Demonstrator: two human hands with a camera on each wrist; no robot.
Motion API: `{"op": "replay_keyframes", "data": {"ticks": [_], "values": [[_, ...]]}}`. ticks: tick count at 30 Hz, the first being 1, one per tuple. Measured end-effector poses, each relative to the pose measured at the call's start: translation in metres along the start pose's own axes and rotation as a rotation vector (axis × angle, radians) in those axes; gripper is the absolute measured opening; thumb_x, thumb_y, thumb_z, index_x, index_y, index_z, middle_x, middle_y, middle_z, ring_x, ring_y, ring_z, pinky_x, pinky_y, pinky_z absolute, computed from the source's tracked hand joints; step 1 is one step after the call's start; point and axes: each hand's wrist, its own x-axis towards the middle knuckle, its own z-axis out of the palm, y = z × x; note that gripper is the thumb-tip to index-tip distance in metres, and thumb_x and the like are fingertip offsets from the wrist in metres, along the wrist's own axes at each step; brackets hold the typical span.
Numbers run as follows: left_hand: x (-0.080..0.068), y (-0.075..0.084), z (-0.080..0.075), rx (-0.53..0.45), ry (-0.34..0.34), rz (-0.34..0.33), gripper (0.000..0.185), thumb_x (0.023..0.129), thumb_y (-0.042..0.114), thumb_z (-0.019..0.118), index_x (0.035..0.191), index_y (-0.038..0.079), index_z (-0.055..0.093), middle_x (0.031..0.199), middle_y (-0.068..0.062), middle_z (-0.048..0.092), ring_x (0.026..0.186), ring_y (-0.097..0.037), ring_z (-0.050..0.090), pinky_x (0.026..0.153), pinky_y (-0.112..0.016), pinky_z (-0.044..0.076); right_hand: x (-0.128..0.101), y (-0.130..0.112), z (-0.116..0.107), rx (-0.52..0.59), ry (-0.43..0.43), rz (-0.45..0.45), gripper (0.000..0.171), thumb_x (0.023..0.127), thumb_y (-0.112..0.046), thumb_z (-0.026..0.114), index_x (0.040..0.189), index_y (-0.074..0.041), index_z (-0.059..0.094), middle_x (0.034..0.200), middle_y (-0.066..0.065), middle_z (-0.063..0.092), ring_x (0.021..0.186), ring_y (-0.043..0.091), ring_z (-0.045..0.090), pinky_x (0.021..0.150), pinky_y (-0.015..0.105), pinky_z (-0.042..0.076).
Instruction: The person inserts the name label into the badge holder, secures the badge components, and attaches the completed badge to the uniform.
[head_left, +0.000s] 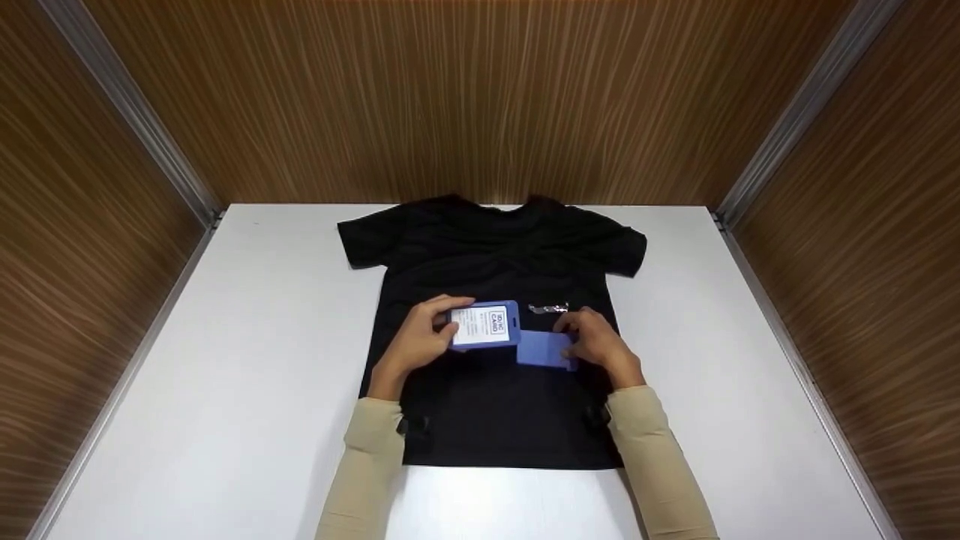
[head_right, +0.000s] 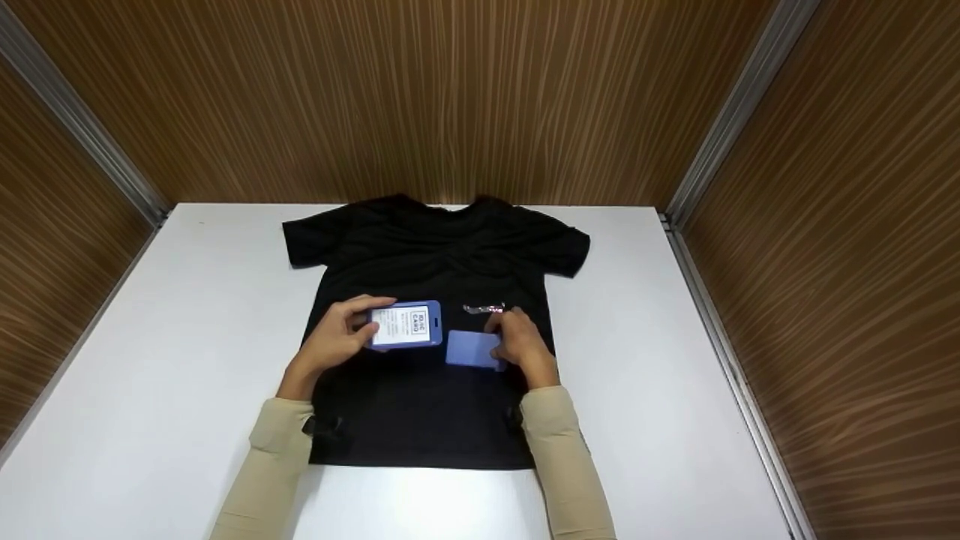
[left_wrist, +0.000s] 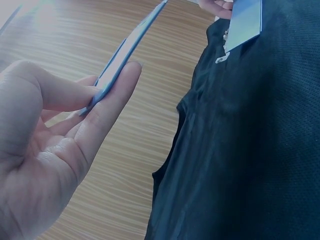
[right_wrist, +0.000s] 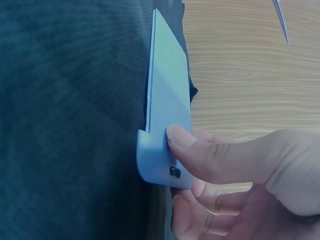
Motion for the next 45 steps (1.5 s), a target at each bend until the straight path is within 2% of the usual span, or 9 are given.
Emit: {"op": "replay_keyframes", "data": {"ticks": [5, 10, 14, 22, 26, 31, 37, 41, 45], "values": [[0.0, 0.0, 0.0, -0.003, 0.004, -0.001, 0.046, 0.092, -0.015, 0.055, 0.133, 0.002, 0.068, 0.128, -0.018, 0.067, 0.098, -0.026, 0.064, 0.08, -0.02, 0.052, -0.001, 0.001, -0.005, 0.055, -0.013, 0.005, 0.027, 0.075, 0.006, 0.082, 0.101, -0.001, 0.076, 0.101, 0.023, 0.072, 0.097, 0.037, 0.066, 0.09, 0.054, 0.054], [0.0, 0.0, -0.001, -0.003, 0.006, -0.02, 0.045, 0.093, -0.015, 0.055, 0.134, 0.001, 0.067, 0.129, -0.017, 0.066, 0.097, -0.025, 0.064, 0.08, -0.02, 0.053, -0.002, 0.003, -0.01, 0.084, -0.028, -0.003, 0.022, 0.079, 0.004, 0.08, 0.099, -0.005, 0.078, 0.092, 0.015, 0.073, 0.086, 0.025, 0.063, 0.082, 0.044, 0.053], [0.0, 0.0, -0.001, -0.001, 0.008, -0.016, 0.046, 0.093, -0.015, 0.055, 0.134, 0.001, 0.067, 0.128, -0.018, 0.066, 0.096, -0.025, 0.065, 0.079, -0.02, 0.053, -0.001, 0.006, -0.013, 0.097, -0.034, -0.049, 0.017, 0.082, 0.001, 0.081, 0.097, -0.005, 0.078, 0.09, 0.012, 0.073, 0.081, 0.018, 0.06, 0.077, 0.036, 0.05], [0.0, 0.0, -0.001, -0.018, 0.014, -0.007, 0.046, 0.092, -0.017, 0.055, 0.134, -0.002, 0.066, 0.128, -0.021, 0.065, 0.097, -0.03, 0.065, 0.077, -0.02, 0.051, -0.002, 0.003, -0.019, 0.235, -0.077, -0.11, 0.01, 0.093, -0.005, 0.074, 0.103, -0.002, 0.074, 0.087, 0.015, 0.071, 0.064, 0.01, 0.061, 0.058, 0.026, 0.054], [0.0, 0.002, 0.0, -0.016, 0.016, -0.022, 0.046, 0.092, -0.018, 0.054, 0.135, -0.005, 0.064, 0.129, -0.024, 0.064, 0.096, -0.034, 0.065, 0.075, -0.019, 0.05, -0.003, 0.0, -0.02, 0.271, -0.039, -0.132, 0.014, 0.096, -0.007, 0.071, 0.108, -0.001, 0.073, 0.089, 0.018, 0.07, 0.062, 0.013, 0.063, 0.055, 0.029, 0.057], [0.0, 0.001, -0.001, 0.001, 0.015, -0.013, 0.046, 0.092, -0.017, 0.054, 0.134, -0.003, 0.065, 0.128, -0.021, 0.065, 0.095, -0.029, 0.065, 0.076, -0.019, 0.051, -0.005, -0.004, -0.022, 0.307, 0.009, -0.148, 0.017, 0.099, -0.008, 0.068, 0.114, -0.001, 0.071, 0.094, 0.021, 0.07, 0.063, 0.019, 0.066, 0.053, 0.039, 0.06], [0.0, -0.001, 0.0, 0.003, 0.022, -0.021, 0.046, 0.092, -0.018, 0.054, 0.134, -0.005, 0.064, 0.129, -0.024, 0.064, 0.098, -0.032, 0.064, 0.078, -0.018, 0.05, -0.005, -0.008, -0.023, 0.39, 0.069, -0.124, 0.022, 0.1, -0.008, 0.065, 0.121, 0.001, 0.068, 0.093, 0.023, 0.066, 0.068, 0.025, 0.067, 0.052, 0.046, 0.06], [-0.001, -0.001, -0.001, -0.005, 0.016, -0.023, 0.046, 0.091, -0.018, 0.055, 0.135, -0.005, 0.064, 0.13, -0.025, 0.064, 0.099, -0.033, 0.063, 0.079, -0.019, 0.05, -0.004, -0.009, -0.023, 0.421, 0.146, -0.119, 0.023, 0.098, -0.007, 0.067, 0.12, 0.001, 0.068, 0.087, 0.023, 0.063, 0.068, 0.03, 0.069, 0.051, 0.045, 0.059], [-0.002, 0.0, -0.002, -0.001, 0.013, -0.019, 0.047, 0.092, -0.017, 0.055, 0.135, -0.002, 0.065, 0.129, -0.022, 0.065, 0.097, -0.03, 0.063, 0.078, -0.019, 0.05, -0.004, -0.009, -0.023, 0.4, 0.206, -0.128, 0.021, 0.097, -0.005, 0.069, 0.117, 0.001, 0.07, 0.087, 0.024, 0.066, 0.068, 0.032, 0.068, 0.052, 0.038, 0.059]]}}
